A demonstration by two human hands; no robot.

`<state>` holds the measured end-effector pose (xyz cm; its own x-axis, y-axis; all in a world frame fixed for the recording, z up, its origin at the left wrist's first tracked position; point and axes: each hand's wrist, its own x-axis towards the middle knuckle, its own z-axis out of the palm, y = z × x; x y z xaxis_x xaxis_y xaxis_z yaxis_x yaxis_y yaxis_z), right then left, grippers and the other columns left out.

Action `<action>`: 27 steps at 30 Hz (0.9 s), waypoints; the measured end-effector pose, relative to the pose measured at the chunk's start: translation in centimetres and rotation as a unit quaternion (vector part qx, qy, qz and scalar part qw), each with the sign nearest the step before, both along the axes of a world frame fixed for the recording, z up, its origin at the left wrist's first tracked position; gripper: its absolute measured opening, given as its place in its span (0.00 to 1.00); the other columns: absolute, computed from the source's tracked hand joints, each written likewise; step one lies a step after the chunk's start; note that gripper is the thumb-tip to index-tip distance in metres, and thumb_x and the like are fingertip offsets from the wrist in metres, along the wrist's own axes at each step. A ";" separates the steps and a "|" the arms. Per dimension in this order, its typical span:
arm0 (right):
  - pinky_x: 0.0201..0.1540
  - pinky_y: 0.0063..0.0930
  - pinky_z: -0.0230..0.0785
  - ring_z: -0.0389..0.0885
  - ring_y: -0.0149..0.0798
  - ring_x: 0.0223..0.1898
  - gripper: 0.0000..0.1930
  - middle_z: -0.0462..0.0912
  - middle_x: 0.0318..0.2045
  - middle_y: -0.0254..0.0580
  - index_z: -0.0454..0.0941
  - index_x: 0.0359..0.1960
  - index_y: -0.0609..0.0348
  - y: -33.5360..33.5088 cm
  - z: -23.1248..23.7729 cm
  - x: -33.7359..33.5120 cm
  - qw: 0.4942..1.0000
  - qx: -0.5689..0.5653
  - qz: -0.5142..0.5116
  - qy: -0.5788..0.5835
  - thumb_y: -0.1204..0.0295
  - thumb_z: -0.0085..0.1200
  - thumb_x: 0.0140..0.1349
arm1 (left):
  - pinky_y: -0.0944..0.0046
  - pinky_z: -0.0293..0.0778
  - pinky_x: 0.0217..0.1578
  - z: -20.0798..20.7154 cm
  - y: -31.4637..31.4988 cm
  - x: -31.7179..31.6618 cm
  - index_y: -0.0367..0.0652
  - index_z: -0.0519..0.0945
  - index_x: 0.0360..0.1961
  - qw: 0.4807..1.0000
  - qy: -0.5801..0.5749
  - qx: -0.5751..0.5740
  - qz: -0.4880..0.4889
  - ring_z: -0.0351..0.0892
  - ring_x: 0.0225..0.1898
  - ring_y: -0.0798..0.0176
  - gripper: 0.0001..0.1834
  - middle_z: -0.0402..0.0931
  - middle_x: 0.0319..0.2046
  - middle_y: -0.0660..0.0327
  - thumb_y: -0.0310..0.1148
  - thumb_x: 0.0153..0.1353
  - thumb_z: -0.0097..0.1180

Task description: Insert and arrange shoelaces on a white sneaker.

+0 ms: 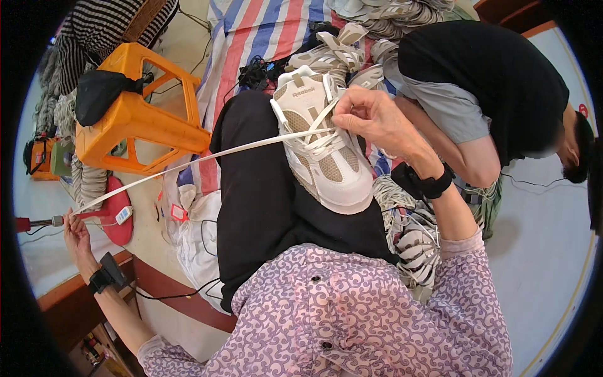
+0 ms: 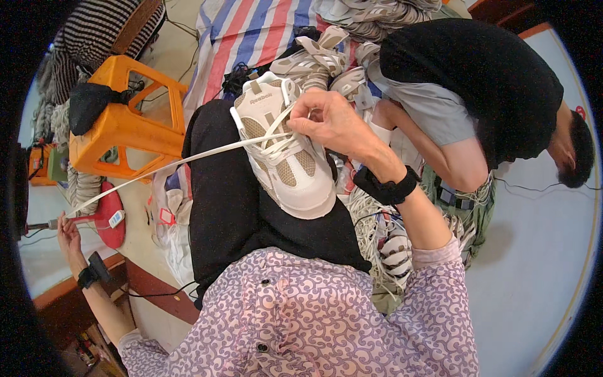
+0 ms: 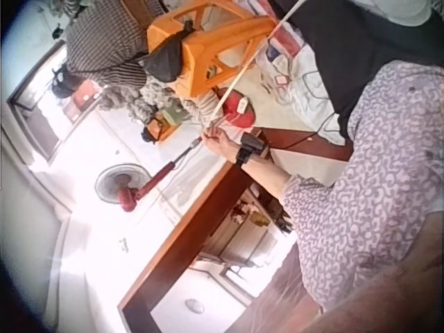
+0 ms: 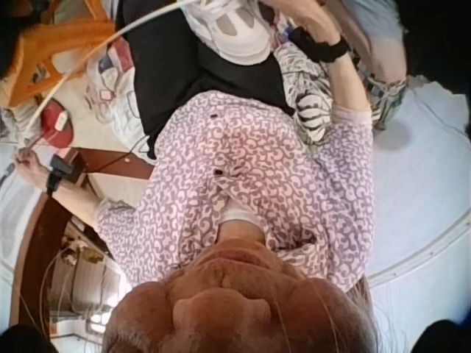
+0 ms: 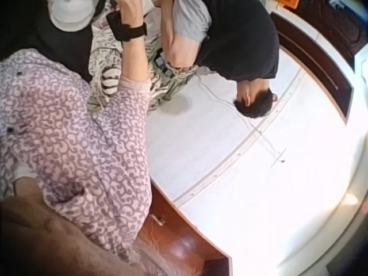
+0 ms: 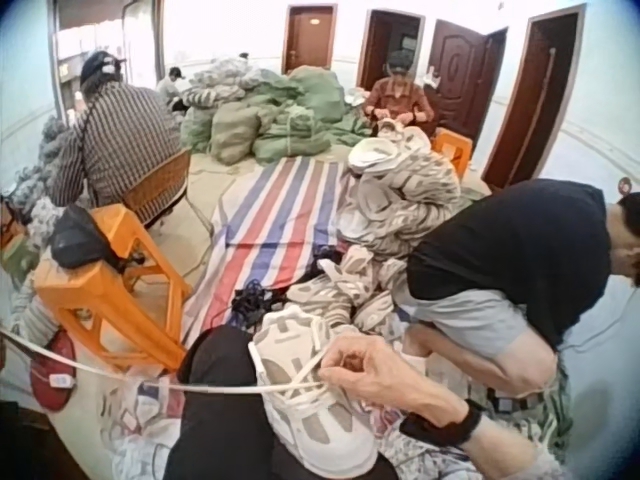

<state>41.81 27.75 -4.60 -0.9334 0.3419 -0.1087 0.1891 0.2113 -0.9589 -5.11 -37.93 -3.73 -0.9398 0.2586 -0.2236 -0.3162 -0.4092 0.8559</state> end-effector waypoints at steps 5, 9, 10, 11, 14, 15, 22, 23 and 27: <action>0.30 0.13 0.60 0.68 0.16 0.29 0.03 0.75 0.28 0.24 0.81 0.36 0.63 0.3 0.4 1.3 0.996 -0.067 -0.050 0.014 0.75 0.58 0.65 | 0.77 0.59 0.20 -1.8 2.3 -0.6 0.29 0.72 0.53 0.993 -0.032 -0.097 0.058 0.62 0.21 0.77 0.15 0.66 0.23 0.69 0.31 0.74 0.48; 0.29 0.12 0.59 0.67 0.15 0.29 0.05 0.74 0.29 0.23 0.83 0.40 0.62 -0.3 -0.2 1.2 0.997 -0.044 0.003 0.059 0.78 0.57 0.65 | 0.81 0.56 0.18 -2.7 2.5 1.5 0.36 0.80 0.46 0.973 -0.009 -0.231 -0.023 0.67 0.20 0.81 0.15 0.71 0.24 0.73 0.38 0.73 0.50; 0.29 0.15 0.62 0.70 0.18 0.29 0.06 0.75 0.29 0.26 0.83 0.40 0.62 0.2 -0.6 2.6 0.998 0.044 -0.006 0.054 0.80 0.59 0.61 | 0.81 0.56 0.18 -5.0 6.7 4.3 0.36 0.80 0.46 0.974 -0.018 -0.218 -0.061 0.67 0.20 0.81 0.15 0.71 0.24 0.73 0.38 0.73 0.50; 0.29 0.15 0.62 0.70 0.18 0.29 0.06 0.75 0.29 0.26 0.83 0.40 0.62 0.0 -0.7 3.0 0.998 0.046 -0.014 0.050 0.80 0.59 0.61 | 0.81 0.55 0.18 -4.2 11.8 6.5 0.38 0.82 0.43 0.942 0.021 -0.310 -0.124 0.68 0.21 0.82 0.15 0.74 0.26 0.73 0.39 0.72 0.51; 0.33 0.26 0.68 0.75 0.33 0.28 0.08 0.76 0.30 0.38 0.82 0.38 0.62 -1.8 -0.6 2.3 0.971 0.208 0.008 0.117 0.81 0.62 0.55 | 0.80 0.61 0.19 0.4 23.6 12.5 0.39 0.84 0.44 0.804 0.095 -0.551 -0.200 0.73 0.27 0.80 0.17 0.81 0.34 0.69 0.41 0.71 0.53; 0.33 0.26 0.68 0.75 0.33 0.28 0.08 0.76 0.30 0.38 0.82 0.38 0.62 -2.0 -0.6 2.0 0.971 0.205 0.012 0.122 0.81 0.62 0.55 | 0.78 0.65 0.21 0.4 25.6 14.1 0.38 0.84 0.46 0.792 0.181 -0.538 -0.224 0.75 0.29 0.78 0.17 0.81 0.36 0.66 0.40 0.70 0.53; 0.40 0.33 0.67 0.73 0.45 0.35 0.05 0.71 0.35 0.44 0.70 0.34 0.64 -2.4 -1.0 1.8 0.952 0.242 0.050 0.183 0.83 0.54 0.59 | 0.72 0.78 0.29 1.2 39.8 27.1 0.37 0.80 0.52 0.820 0.311 -0.306 -0.371 0.80 0.34 0.73 0.15 0.74 0.48 0.61 0.22 0.63 0.57; 0.40 0.37 0.66 0.72 0.50 0.35 0.05 0.69 0.36 0.46 0.68 0.33 0.65 -2.4 -0.6 1.9 0.958 0.201 0.067 0.191 0.82 0.52 0.60 | 0.72 0.77 0.27 1.0 40.7 28.3 0.36 0.80 0.50 0.807 0.347 -0.303 -0.370 0.81 0.30 0.71 0.14 0.74 0.47 0.58 0.22 0.62 0.59; 0.42 0.32 0.66 0.71 0.43 0.36 0.06 0.70 0.36 0.43 0.67 0.32 0.64 -2.3 0.2 2.5 0.968 0.173 0.093 0.155 0.83 0.52 0.60 | 0.70 0.74 0.23 1.1 42.7 30.3 0.33 0.80 0.46 0.738 0.444 -0.343 -0.375 0.81 0.23 0.66 0.12 0.76 0.39 0.55 0.22 0.60 0.60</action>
<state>44.28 25.45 -4.40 -0.9516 0.1314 0.2779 -0.1684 0.5336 -0.8288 25.23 4.79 -2.62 -0.4446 0.8925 0.0755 0.5772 0.2211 0.7861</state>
